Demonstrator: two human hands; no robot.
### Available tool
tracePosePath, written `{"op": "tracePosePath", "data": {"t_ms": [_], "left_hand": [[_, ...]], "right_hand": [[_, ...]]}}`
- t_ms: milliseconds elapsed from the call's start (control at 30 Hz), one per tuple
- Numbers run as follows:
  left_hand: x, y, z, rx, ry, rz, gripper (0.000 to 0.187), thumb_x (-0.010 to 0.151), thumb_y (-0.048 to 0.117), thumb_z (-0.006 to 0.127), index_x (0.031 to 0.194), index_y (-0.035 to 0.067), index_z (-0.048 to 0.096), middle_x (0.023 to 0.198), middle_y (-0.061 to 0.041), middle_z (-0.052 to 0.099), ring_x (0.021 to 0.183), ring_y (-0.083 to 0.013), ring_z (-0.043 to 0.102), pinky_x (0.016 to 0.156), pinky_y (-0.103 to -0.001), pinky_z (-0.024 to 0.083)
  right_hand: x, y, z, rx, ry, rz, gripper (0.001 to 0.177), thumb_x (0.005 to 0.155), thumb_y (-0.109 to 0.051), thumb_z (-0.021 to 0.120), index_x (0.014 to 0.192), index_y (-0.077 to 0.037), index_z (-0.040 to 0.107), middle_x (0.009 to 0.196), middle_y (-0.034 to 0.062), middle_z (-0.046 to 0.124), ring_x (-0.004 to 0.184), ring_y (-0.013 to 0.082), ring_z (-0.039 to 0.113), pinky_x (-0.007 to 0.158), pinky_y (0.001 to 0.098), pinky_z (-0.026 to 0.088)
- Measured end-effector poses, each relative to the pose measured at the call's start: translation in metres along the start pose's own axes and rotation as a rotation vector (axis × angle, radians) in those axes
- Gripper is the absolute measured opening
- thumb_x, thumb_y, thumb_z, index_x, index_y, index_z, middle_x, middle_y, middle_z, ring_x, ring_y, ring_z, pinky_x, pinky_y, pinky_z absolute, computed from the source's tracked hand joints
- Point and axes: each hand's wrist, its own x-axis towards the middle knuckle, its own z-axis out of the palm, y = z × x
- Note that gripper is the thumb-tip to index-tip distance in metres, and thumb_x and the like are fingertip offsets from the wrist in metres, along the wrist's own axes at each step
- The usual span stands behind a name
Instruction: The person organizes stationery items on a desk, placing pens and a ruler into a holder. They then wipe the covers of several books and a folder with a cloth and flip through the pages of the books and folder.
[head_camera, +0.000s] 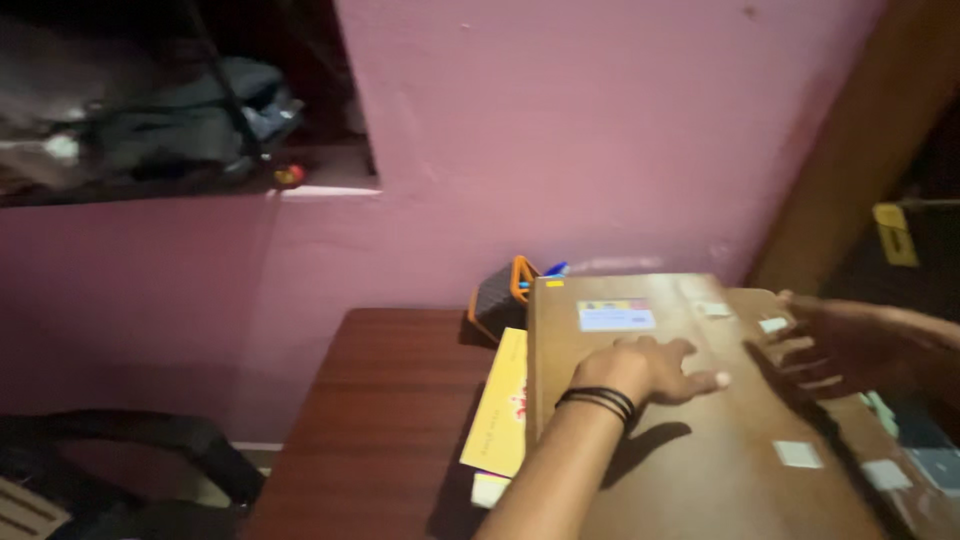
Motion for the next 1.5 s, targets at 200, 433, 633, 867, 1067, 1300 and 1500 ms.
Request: {"op": "tracePosePath", "data": {"t_ms": [200,433,633,867,1067,1300,1500], "left_hand": [[0.006,0.02,0.034,0.154,-0.046,-0.092,0.07,0.083,0.056,0.073,0.148,0.039,0.05,0.153,-0.007,0.046,0.145,-0.0355,0.037,0.108,-0.07,0.037],[0.002,0.026,0.024,0.132,-0.043,-0.123,0.075,0.077,0.055,0.079,0.146,0.045,0.049,0.153,-0.001,0.045,0.146,-0.0314,0.035,0.109,-0.068,0.037],[0.01,0.013,0.033,0.106,0.056,-0.098,0.1,0.067,0.055,0.085,0.152,0.027,0.041,0.152,-0.002,0.047,0.143,-0.0297,0.039,0.111,-0.064,0.036],[0.003,-0.021,0.045,0.054,0.187,-0.091,0.103,0.062,0.062,0.084,0.147,0.014,0.051,0.154,-0.005,0.049,0.147,-0.0281,0.038,0.119,-0.058,0.032],[-0.016,-0.026,0.041,0.01,0.158,-0.278,0.117,0.058,0.073,0.081,0.156,0.024,0.039,0.168,0.0,0.026,0.156,-0.0238,0.015,0.12,-0.075,0.002],[-0.032,-0.027,0.033,-0.064,0.109,-0.43,0.131,0.048,0.076,0.082,0.16,0.034,0.028,0.172,0.007,0.013,0.159,-0.0246,0.003,0.116,-0.08,0.008],[-0.039,-0.037,0.031,-0.148,0.212,-0.531,0.143,0.041,0.071,0.091,0.16,0.025,0.027,0.171,-0.007,0.008,0.158,-0.0352,0.001,0.116,-0.074,0.021]], "right_hand": [[0.05,0.061,-0.033,-0.525,0.355,-0.279,0.056,0.094,-0.045,0.065,0.135,-0.007,0.064,0.123,0.0197,0.072,0.105,0.0336,0.079,0.089,0.0476,0.068],[0.003,0.034,-0.009,-0.858,0.572,-0.109,0.054,0.099,-0.055,0.062,0.126,-0.01,0.074,0.11,0.0185,0.079,0.097,0.0274,0.08,0.082,0.0434,0.066],[-0.004,0.001,0.052,-0.772,0.18,-0.571,0.031,0.095,-0.035,0.066,0.118,-0.021,0.081,0.102,0.0055,0.08,0.089,0.0246,0.08,0.082,0.0397,0.068],[0.058,0.026,0.061,-0.967,0.212,-1.025,0.053,0.098,-0.036,0.056,0.146,-0.013,0.051,0.14,0.0188,0.058,0.131,0.0347,0.055,0.109,0.0434,0.045],[0.093,0.049,0.058,-0.959,0.228,-0.979,0.073,0.1,-0.054,0.032,0.16,-0.014,0.022,0.169,0.0113,0.015,0.156,0.0286,0.012,0.123,0.04,0.016],[0.05,0.054,0.098,-0.902,0.525,-0.967,0.076,0.103,-0.055,0.029,0.157,-0.001,0.024,0.164,0.0231,0.021,0.153,0.0369,0.018,0.122,0.0471,0.019],[-0.008,0.105,0.105,-0.967,0.521,-0.951,0.076,0.094,-0.053,0.04,0.154,-0.007,0.034,0.153,0.0309,0.035,0.139,0.042,0.034,0.112,0.054,0.031]]}}
